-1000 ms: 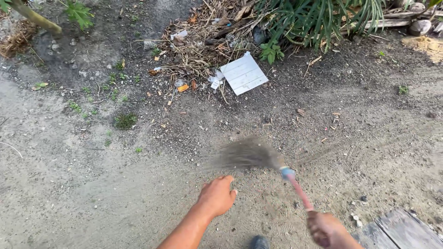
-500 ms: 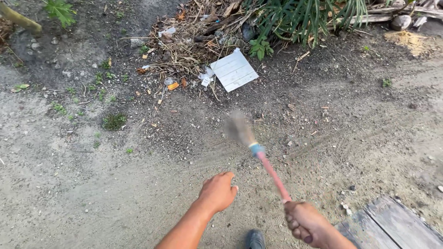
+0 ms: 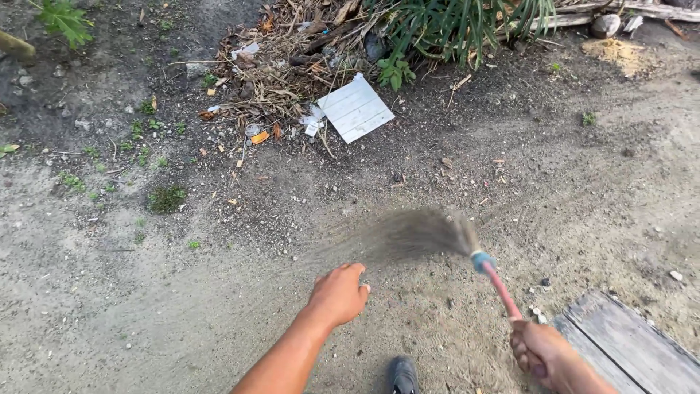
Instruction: The recorder uses a broom to sweep dirt and debris on the ground outdoors.
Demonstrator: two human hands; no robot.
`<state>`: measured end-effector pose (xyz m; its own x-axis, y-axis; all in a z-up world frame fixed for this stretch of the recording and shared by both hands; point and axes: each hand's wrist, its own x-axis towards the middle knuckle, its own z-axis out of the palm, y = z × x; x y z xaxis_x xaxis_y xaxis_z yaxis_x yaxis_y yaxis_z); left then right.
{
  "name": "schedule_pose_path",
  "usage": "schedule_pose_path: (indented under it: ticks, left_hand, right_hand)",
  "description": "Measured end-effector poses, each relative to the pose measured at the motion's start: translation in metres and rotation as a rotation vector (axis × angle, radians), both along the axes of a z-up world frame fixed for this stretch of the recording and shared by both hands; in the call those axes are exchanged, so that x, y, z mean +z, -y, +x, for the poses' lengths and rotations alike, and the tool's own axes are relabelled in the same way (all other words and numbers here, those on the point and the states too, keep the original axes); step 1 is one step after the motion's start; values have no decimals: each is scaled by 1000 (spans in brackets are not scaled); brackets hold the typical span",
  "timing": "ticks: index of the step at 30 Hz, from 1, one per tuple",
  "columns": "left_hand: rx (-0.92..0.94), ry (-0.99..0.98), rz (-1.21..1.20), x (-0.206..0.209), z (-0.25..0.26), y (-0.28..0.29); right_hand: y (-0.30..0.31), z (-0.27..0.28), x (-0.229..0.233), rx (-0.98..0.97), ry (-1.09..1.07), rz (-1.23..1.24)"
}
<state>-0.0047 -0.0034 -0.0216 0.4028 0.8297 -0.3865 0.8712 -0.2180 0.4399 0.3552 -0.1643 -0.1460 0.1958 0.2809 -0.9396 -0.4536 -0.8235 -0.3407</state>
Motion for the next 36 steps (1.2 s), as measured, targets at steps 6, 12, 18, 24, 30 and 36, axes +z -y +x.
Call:
schedule_pose_path:
  ticks: [6,12,18,24,30,36]
  left_hand:
    - [-32,-49,-48,2,10,3]
    - [-109,-41,-22,-7,23,2]
    - [-155,-22,-23,5,35,4]
    - [-135,-35,3,3,29,0]
    - [-77,12,21,4,23,3]
    - [-100,-12,-34,-7,33,9]
  right_hand:
    - [-13,-38,37,42,239,87]
    - [-14,-90,76,103,125,152]
    - [9,-99,47,85,-265,53]
    - [50,-17,-33,-129,-357,-20]
    - [36,37,-6,-79,161,12]
    - [10,11,54,-68,332,79]
